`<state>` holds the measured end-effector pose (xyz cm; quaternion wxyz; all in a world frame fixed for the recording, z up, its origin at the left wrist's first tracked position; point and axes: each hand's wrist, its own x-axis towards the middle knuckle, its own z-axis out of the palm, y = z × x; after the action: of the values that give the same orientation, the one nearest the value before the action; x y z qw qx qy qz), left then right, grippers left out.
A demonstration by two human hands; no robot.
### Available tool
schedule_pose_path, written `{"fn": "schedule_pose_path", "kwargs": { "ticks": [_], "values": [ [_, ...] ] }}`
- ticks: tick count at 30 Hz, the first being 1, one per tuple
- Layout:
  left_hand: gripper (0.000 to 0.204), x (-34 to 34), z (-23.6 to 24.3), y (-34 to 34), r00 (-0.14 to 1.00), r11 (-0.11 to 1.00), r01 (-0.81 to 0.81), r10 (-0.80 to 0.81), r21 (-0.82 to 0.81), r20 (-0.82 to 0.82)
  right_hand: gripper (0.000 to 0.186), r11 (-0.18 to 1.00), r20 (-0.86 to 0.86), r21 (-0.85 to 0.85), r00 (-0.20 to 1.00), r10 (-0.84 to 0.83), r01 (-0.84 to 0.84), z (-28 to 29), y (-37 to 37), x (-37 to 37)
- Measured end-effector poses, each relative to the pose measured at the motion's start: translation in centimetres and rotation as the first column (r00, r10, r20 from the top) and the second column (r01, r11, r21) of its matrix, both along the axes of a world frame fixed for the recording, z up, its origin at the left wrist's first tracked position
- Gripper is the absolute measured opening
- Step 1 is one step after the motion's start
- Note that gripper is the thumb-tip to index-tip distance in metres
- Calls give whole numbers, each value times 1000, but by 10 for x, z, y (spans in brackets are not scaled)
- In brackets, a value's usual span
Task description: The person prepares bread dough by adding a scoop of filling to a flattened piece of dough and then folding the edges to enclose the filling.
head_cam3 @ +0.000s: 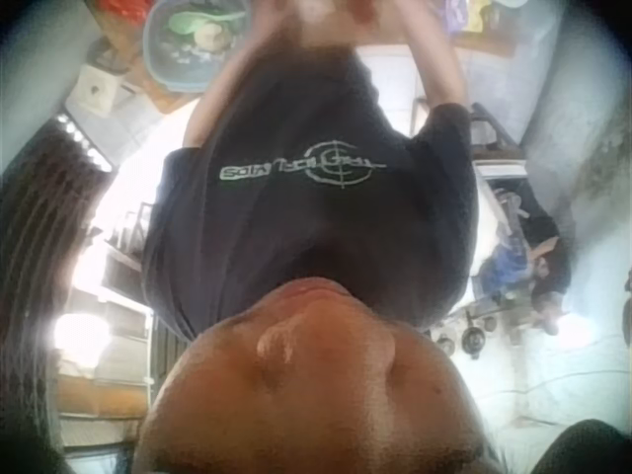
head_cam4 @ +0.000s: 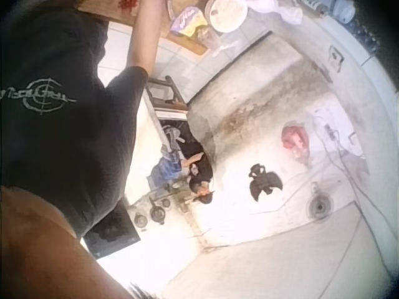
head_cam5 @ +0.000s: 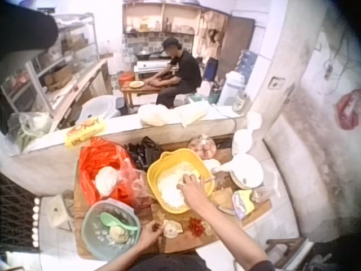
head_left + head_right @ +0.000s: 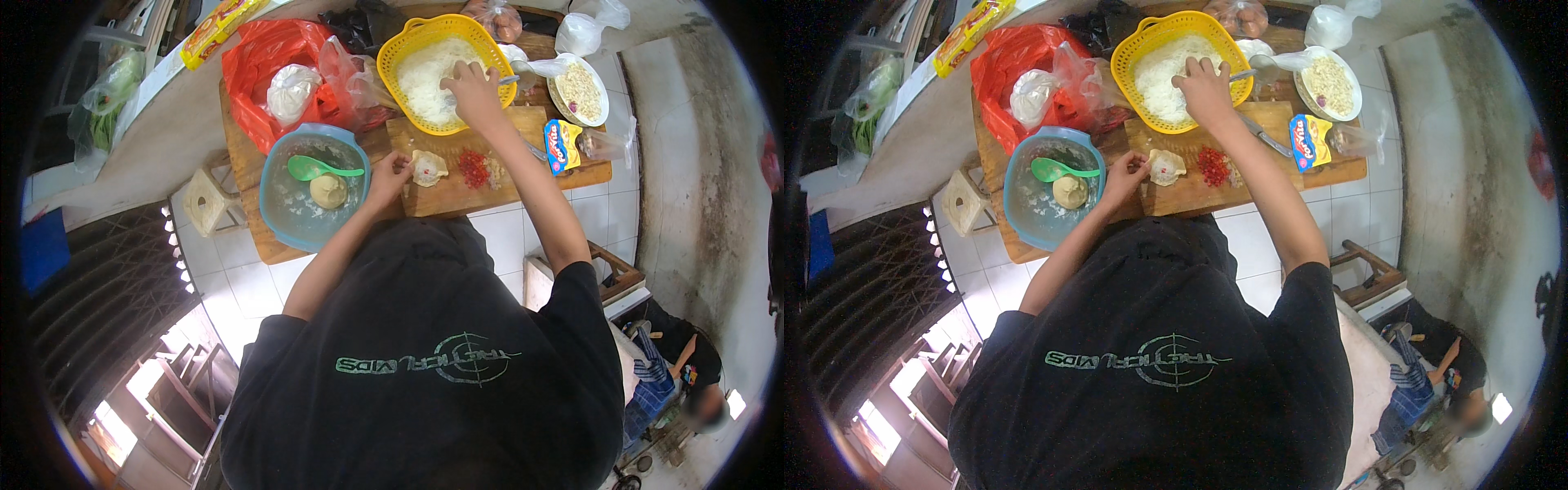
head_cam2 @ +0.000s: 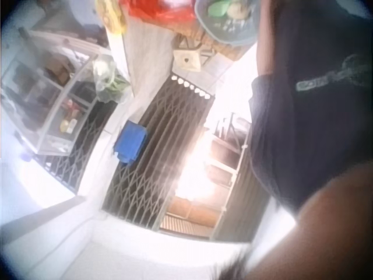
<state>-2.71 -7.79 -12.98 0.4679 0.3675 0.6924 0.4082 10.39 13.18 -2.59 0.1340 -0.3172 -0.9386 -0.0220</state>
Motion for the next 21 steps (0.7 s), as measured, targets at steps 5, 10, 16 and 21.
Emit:
{"fn": "schedule_pose_path", "kwargs": {
  "ticks": [5,10,16,21],
  "values": [
    [24,-1,-5,-1,998,1000,-17,17,-10,58,11,997,147,-69,989,-28,38,6,0,1],
    [23,0,-4,0,997,1000,-7,8,-20,75,17,974,139,-123,976,-170,188,6,-4,-3],
    [23,0,-7,-1,997,1000,-17,18,-5,75,17,995,-376,30,923,-80,98,20,-31,5],
    [22,-1,-1,-2,1000,1000,-4,4,-2,28,16,887,-412,-424,834,-367,181,29,-77,38]
  ]
}}
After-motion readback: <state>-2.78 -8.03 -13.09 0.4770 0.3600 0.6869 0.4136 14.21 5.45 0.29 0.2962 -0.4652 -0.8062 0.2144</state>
